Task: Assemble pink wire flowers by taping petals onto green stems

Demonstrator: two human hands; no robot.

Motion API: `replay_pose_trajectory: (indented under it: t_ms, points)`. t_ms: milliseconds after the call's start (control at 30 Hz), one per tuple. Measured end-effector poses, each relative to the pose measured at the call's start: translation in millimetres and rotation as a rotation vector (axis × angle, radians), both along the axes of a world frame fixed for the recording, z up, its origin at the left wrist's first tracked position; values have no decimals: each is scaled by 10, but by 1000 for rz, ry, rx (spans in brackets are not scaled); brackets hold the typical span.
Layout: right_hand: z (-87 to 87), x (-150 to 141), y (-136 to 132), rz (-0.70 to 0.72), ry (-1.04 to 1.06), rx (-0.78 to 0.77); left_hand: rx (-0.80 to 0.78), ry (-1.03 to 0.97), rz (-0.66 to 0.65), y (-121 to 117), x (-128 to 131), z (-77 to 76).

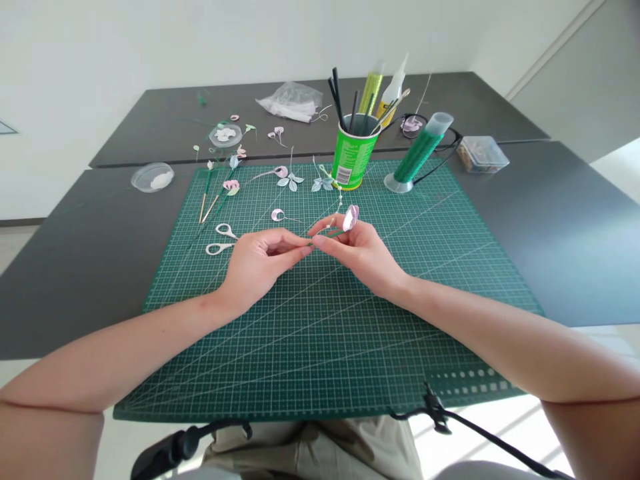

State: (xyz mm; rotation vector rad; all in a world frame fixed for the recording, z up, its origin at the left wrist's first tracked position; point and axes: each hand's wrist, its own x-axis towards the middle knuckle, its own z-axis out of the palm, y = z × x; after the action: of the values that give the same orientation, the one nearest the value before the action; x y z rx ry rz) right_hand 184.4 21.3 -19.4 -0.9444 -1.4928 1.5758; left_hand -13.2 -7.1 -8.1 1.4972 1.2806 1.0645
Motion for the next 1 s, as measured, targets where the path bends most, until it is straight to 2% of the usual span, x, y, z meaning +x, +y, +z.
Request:
replay_pose_trajectory:
  t_ms: [133,300,600,800,867,1000]
  points:
    - [-39,-22,3,-79,52,27,-40,-29,11,-6,-3,-8]
    - [-38,-26,11,-113,36,52,-4,-23,-17,-18,5,-26]
    - [-49,-8,44,-75,-8,169,-30,50,-102,-30,14,-4]
    - [-60,-13,32,-72,13,127,-192,-111,-218,-9,15,-27]
    - [-53,-16,21,-77,19,115,-193,-122,-247,-16,16,-40]
    - [-22,-24,-1,-100,17,111,-118,-94,-219,-40,29,-48]
